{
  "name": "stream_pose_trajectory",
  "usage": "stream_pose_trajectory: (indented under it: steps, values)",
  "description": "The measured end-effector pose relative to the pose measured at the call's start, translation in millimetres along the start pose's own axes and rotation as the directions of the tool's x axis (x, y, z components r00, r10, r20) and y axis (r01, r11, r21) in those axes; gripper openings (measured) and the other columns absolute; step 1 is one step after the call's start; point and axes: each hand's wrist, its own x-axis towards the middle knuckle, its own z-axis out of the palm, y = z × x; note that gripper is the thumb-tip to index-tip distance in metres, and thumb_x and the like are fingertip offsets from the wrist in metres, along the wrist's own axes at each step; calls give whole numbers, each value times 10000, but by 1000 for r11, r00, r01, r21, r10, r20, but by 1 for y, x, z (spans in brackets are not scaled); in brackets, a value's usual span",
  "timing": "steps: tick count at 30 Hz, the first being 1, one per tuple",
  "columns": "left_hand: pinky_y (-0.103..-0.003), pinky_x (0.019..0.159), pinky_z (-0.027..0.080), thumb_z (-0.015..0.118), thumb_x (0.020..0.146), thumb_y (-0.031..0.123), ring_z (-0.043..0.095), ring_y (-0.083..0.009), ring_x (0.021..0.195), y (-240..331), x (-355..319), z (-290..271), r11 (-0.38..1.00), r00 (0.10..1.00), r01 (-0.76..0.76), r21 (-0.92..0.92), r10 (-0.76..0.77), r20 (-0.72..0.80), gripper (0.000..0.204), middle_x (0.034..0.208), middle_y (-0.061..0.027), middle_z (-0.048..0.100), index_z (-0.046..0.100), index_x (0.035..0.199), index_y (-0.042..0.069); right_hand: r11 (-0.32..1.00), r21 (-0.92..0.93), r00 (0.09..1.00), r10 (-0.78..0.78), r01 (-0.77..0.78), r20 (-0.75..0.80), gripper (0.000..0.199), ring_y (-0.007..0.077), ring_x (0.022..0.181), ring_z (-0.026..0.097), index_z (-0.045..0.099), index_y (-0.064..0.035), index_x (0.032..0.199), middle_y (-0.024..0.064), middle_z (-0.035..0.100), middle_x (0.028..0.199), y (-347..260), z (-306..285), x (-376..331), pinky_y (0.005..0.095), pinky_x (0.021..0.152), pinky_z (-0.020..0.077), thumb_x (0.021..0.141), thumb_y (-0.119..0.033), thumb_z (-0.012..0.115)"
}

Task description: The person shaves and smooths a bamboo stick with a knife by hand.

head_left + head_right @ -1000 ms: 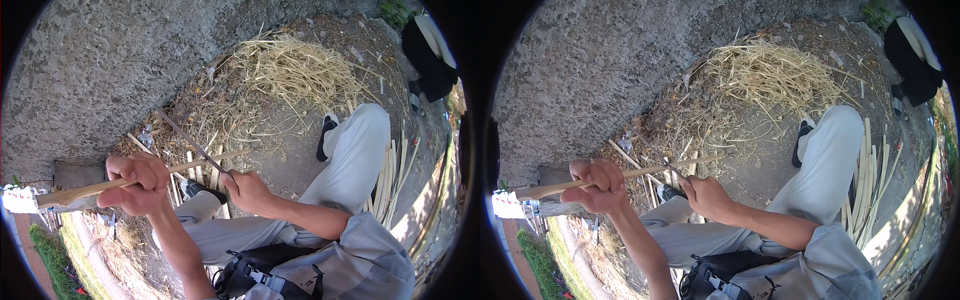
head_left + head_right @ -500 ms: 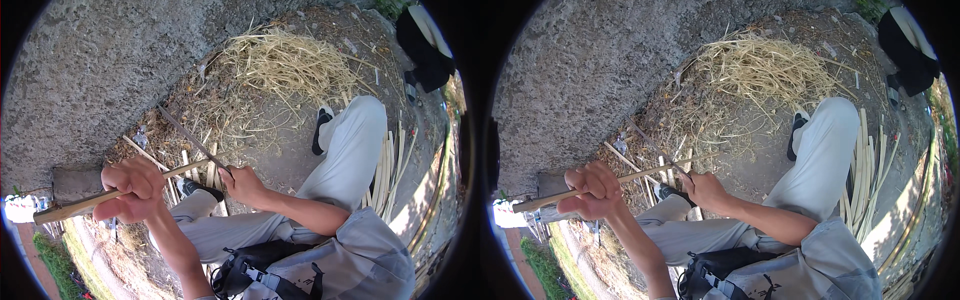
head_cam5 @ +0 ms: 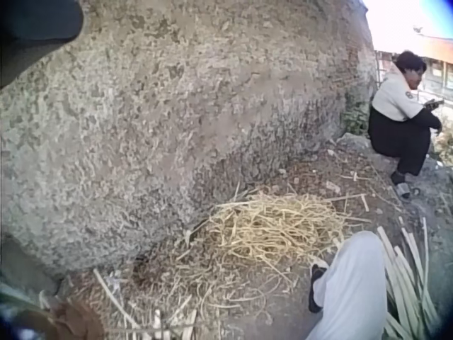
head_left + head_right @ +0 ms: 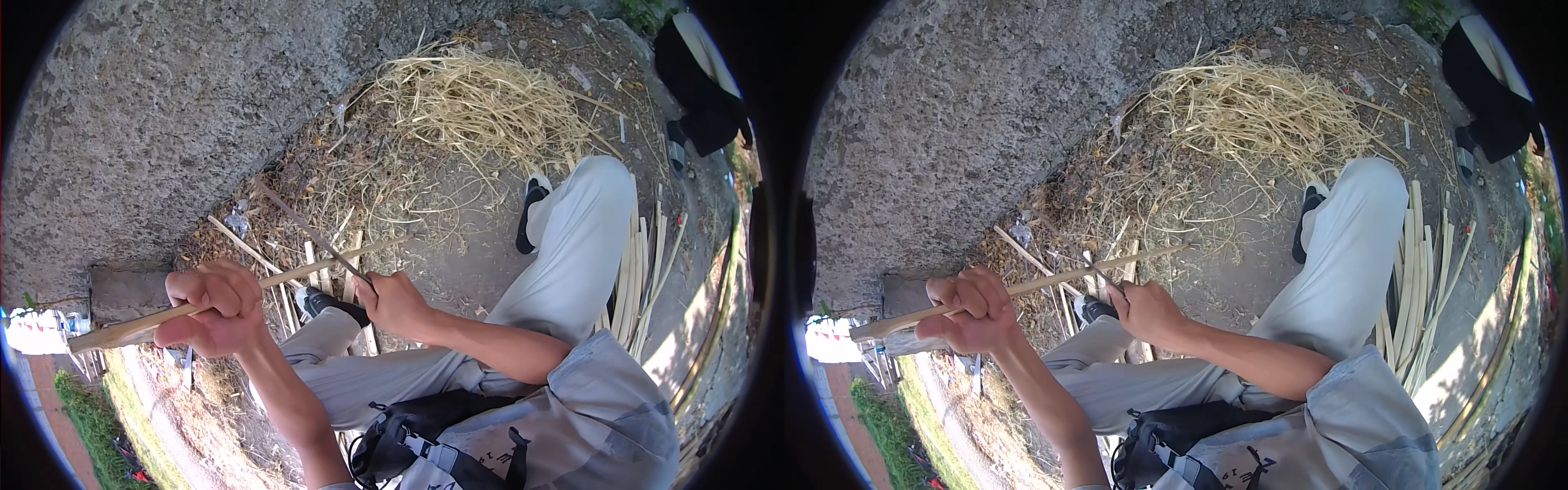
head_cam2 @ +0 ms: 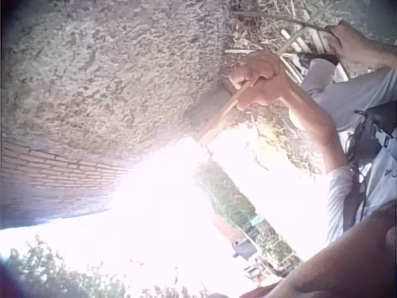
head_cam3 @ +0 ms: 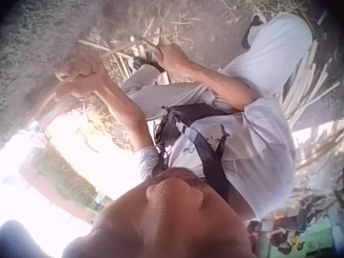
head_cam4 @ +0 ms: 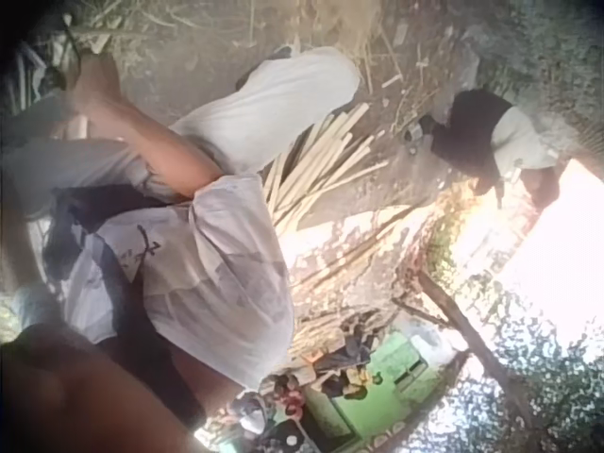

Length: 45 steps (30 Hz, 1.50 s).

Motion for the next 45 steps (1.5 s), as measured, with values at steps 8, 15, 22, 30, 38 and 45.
stream_pose_trajectory:
  steps: [8,15,22,30,38,45]
  values:
    - [-243,255,196,447,885,668,229,-73,287,-2,4,5,1000,1000,15,8,-15,-6,576,411,43,223,322,741,124,969,-171,971,201,-178,127,390,426,475,544,599,60,752,239,521,514,-23,-17,1,503,527,428,983,-238,497]
    - [-240,266,179,481,873,661,233,-72,294,-12,1,16,994,987,52,-99,-36,156,583,406,44,241,316,732,120,876,-315,918,395,-365,35,431,471,563,576,596,47,687,267,556,559,72,-21,1,537,574,462,973,-260,495]
    - [-241,256,203,468,886,658,232,-69,289,-13,13,11,995,994,14,-102,-2,112,572,395,33,257,318,733,128,979,-159,992,124,-125,-19,440,401,456,547,616,50,733,215,540,518,41,-9,-10,465,480,417,982,-288,484]
    - [-239,256,197,445,896,655,237,-68,301,-20,12,16,999,997,29,-28,-27,74,571,411,26,270,325,755,116,913,-156,926,373,-378,-60,451,458,514,560,604,53,714,262,543,542,110,-15,-4,515,518,437,985,-282,469]
    - [-237,260,199,413,910,659,224,-70,305,-12,13,11,1000,1000,17,-20,-17,20,565,420,32,254,351,784,112,994,-88,991,45,-57,-123,401,444,499,556,573,55,727,244,527,530,100,7,-14,507,505,425,979,-244,482]
    - [-250,295,162,401,909,671,205,-71,325,-10,5,2,999,998,31,17,-30,-58,583,438,32,245,400,836,93,896,-233,925,379,-377,-37,489,458,597,601,582,47,664,264,568,580,104,-3,-12,523,565,471,988,-296,453]
